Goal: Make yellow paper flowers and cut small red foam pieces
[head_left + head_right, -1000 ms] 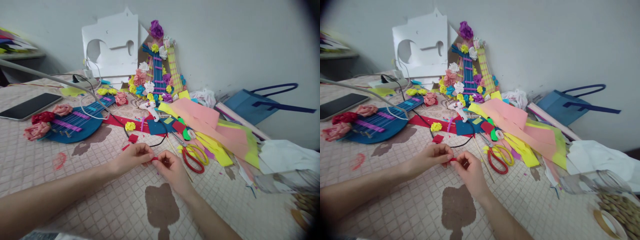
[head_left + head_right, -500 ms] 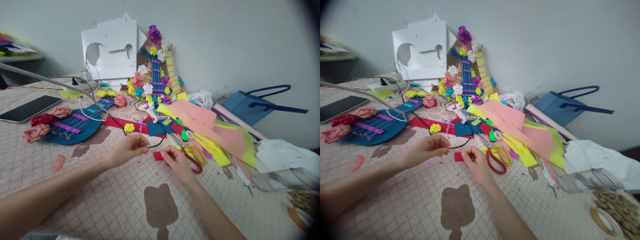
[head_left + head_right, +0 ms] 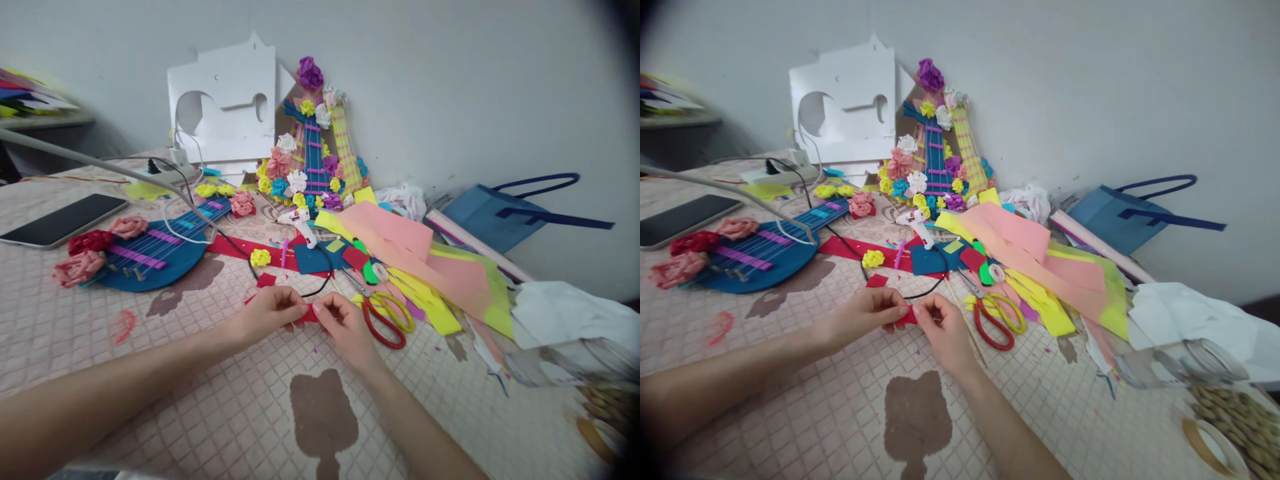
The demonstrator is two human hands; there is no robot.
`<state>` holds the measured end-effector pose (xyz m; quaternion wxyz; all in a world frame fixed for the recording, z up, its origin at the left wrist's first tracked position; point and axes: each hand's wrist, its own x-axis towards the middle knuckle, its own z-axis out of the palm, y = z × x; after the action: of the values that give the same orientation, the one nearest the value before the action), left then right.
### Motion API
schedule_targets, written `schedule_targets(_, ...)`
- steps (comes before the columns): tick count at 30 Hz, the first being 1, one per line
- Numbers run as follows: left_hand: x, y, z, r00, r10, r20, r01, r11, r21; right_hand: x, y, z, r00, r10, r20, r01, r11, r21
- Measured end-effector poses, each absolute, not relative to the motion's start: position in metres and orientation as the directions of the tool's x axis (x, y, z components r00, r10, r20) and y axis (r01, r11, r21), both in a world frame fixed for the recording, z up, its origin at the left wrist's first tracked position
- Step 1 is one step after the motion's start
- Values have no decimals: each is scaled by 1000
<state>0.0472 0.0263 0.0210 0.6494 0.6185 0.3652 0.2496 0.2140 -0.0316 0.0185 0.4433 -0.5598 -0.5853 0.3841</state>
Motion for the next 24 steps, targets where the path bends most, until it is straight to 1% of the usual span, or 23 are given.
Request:
schedule_targets(2,45,28,22,587,789,-180,111,142,984,229,-30,24,10,995,98,430,84,-899)
schedule_targets(3,43,29,23,580,793,-185,102,154,983,242,-28,26,23,991,134,519,103,-848)
schedule_targets(4,42,31,24,577,795,-189,93,166,982,257,-28,28,34,987,154,623,100,-776)
schedule_targets(6,39,34,26,577,792,-198,75,191,979,291,-27,28,153,961,228,799,16,-601)
schedule_targets(8,37,36,26,580,788,-207,59,213,975,321,-28,24,177,960,215,881,-57,-470)
schedule_targets(10,36,38,24,576,789,-214,52,227,973,341,-28,17,185,972,145,907,-112,-406)
schedule_targets(13,37,41,21,560,800,-214,41,231,972,353,-28,9,199,973,118,906,-136,-401)
schedule_targets(19,45,50,24,545,820,-178,-18,223,975,356,-29,8,236,965,112,892,-169,-419)
schedule_targets(24,55,61,35,528,818,-229,-76,314,946,358,-28,4,245,965,97,879,-179,-442)
